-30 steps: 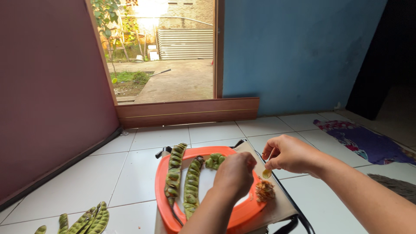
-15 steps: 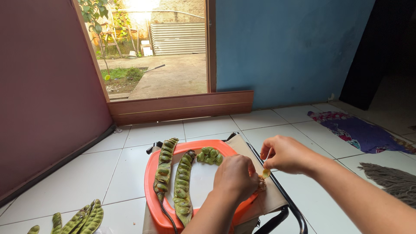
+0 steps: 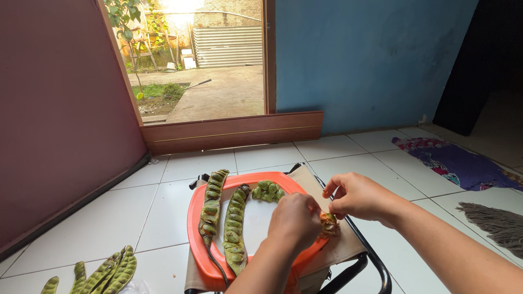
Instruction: The person shells green vegetable pods by hand, removing the seeds and placing them on an orange tray. The discarded pod husks are set aside on the tray as well.
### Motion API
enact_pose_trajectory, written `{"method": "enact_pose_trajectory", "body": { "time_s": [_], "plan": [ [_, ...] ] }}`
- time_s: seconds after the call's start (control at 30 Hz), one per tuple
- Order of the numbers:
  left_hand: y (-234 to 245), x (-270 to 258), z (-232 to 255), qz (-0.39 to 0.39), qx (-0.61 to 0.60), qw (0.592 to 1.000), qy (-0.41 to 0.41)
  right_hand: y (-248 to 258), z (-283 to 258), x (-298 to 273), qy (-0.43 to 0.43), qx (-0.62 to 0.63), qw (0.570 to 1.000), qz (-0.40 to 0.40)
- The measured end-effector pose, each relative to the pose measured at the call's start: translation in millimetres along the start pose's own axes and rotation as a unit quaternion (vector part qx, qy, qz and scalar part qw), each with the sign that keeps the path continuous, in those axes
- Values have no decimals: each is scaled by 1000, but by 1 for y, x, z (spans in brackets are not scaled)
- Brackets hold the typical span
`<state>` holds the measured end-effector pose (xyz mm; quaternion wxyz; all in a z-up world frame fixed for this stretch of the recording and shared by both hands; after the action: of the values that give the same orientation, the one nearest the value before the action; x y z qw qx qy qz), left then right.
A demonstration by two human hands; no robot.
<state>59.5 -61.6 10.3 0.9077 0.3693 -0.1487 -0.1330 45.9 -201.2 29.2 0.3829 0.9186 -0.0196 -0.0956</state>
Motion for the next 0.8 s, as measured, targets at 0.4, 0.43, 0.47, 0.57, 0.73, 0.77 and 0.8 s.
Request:
{"method": "enact_pose_trajectory", "body": {
  "time_s": [0.4, 0.43, 0.47, 0.57, 0.73, 0.77, 0.8],
  "plan": [
    [84, 7, -24, 73, 86, 992, -46, 2, -37, -9, 39, -18, 996, 80],
    [93, 5, -32, 67, 90, 993, -23, -4, -44, -8, 51, -18, 996, 74],
    [103, 1, -41, 61, 95, 994, 0, -13, -51, -8, 63, -18, 996, 68],
    [124, -13, -67, 42, 121, 990, 60, -41, -73, -3, 116, -14, 992, 46],
    [141, -30, -88, 58, 162, 983, 67, -89, -92, 3, 132, -20, 991, -15],
    [142, -33, -92, 57, 167, 982, 70, -98, -94, 4, 133, -20, 991, -23],
    [143, -35, -95, 56, 172, 981, 73, -106, -97, 5, 134, -20, 990, -29]
  ]
}}
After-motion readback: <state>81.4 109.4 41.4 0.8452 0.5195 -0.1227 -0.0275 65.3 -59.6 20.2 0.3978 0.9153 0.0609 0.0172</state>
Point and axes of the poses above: each hand's wrist, its own x-axis towards the middle knuckle, its own y-axis out of the back of the hand, z = x × y, the point moved 10 cm from there along x, towards the middle knuckle, and after that the axes turned 1 degree about -z, right-handed, at the moved point
